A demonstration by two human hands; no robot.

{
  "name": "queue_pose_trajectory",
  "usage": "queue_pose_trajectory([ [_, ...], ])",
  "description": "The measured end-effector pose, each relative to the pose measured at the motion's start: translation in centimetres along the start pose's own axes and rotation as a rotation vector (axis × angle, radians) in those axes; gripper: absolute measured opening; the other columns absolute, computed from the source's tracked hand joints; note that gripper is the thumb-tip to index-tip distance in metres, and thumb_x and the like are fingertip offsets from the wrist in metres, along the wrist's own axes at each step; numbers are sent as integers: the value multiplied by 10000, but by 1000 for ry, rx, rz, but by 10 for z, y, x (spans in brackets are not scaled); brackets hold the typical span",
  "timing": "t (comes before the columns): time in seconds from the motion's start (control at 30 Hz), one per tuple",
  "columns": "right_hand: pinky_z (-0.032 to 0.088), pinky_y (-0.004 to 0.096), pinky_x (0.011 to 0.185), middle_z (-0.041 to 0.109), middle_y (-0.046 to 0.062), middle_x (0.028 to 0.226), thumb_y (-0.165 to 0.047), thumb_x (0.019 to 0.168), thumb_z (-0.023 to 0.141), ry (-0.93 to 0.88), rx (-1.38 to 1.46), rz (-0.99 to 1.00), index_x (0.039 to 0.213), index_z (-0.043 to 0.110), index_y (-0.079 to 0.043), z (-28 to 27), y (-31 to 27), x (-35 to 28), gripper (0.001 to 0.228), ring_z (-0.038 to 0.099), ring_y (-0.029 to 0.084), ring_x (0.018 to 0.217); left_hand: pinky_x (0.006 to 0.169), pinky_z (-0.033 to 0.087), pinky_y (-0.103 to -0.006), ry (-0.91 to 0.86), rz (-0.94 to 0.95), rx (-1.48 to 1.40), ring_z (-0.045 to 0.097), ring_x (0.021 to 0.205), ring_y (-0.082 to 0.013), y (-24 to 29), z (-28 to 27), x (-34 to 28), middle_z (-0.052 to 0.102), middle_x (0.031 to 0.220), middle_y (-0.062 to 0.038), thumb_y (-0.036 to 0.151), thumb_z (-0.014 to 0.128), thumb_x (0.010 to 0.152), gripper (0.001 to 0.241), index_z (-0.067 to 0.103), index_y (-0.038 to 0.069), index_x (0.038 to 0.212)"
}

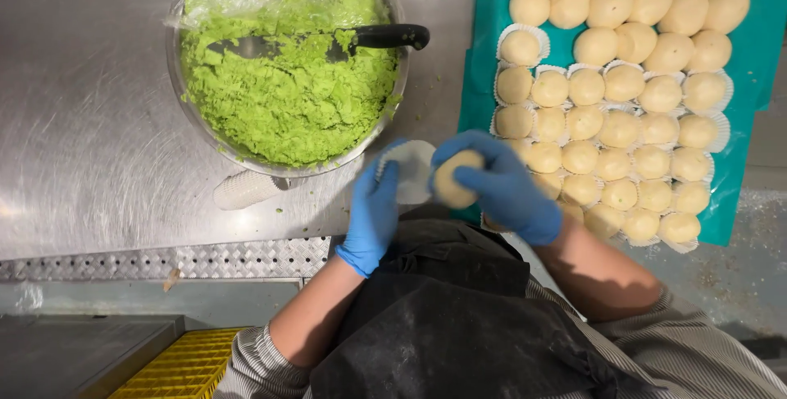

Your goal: Filling dough with green paste, rolling them into balls, and placing them in paper cups on a tray.

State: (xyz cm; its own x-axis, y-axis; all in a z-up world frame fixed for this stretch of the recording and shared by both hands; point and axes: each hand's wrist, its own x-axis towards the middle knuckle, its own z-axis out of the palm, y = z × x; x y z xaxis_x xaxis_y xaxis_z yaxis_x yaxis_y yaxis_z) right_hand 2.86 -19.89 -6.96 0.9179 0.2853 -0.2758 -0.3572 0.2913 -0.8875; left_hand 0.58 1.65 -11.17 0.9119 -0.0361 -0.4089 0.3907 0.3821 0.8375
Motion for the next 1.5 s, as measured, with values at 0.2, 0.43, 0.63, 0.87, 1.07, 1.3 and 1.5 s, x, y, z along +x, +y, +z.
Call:
queue_pose_trajectory([
  [0.2,534,306,961,670,68,1162,-149,952,676,132,-253,-230,1178,644,-34,27,4,2,255,634,140,1084,1066,505,-394,-217,-227,-214,625,1225,-242,32,40,-12,620,1349,-146,235,412,1090,438,507,-40,1417],
  [0.43,534,299,913,661,62,1105,-181,979,614,292,-240,-202,1165,656,-41,20,4,1,237,625,133,1025,1151,447,-406,-251,-242,-337,562,1324,-274,8,43,-12,569,1426,-184,299,366,1124,513,449,-90,1447],
  [0.63,512,333,960,640,81,1138,-244,1039,523,355,-115,-268,1216,615,-36,18,2,-6,288,613,179,1064,1188,418,-364,-465,-64,-114,534,1375,-226,28,58,-16,529,1496,-162,317,356,1150,544,399,-64,1537],
  [0.87,490,424,1025,606,170,1248,-157,977,617,310,-785,-647,1228,628,-54,38,-4,-14,271,610,341,1129,1113,467,-410,-391,-256,-541,574,1295,-268,26,58,-19,535,1401,-189,358,287,1189,548,397,-76,1504],
  [1.07,454,478,1017,610,123,1175,-231,938,717,223,-1038,-988,1201,625,-82,29,-7,-2,316,567,342,1122,1057,486,-323,-295,-291,-477,587,1202,-159,-11,33,-17,581,1316,-114,324,310,1160,493,458,-60,1432],
  [1.3,421,455,1114,589,118,1314,-204,941,658,305,-901,-728,1270,633,-96,25,2,0,347,538,321,1281,939,491,-303,-287,-231,-441,579,1076,-146,-9,27,-10,584,1244,-94,197,400,1166,405,445,-3,1516],
  [1.5,418,368,1117,530,87,1405,-138,889,692,254,-150,-247,1409,481,-56,-12,8,12,567,498,212,1326,1105,506,-387,-270,-114,46,613,1297,-286,36,60,1,593,1427,-181,196,435,1078,461,454,-15,1488],
])
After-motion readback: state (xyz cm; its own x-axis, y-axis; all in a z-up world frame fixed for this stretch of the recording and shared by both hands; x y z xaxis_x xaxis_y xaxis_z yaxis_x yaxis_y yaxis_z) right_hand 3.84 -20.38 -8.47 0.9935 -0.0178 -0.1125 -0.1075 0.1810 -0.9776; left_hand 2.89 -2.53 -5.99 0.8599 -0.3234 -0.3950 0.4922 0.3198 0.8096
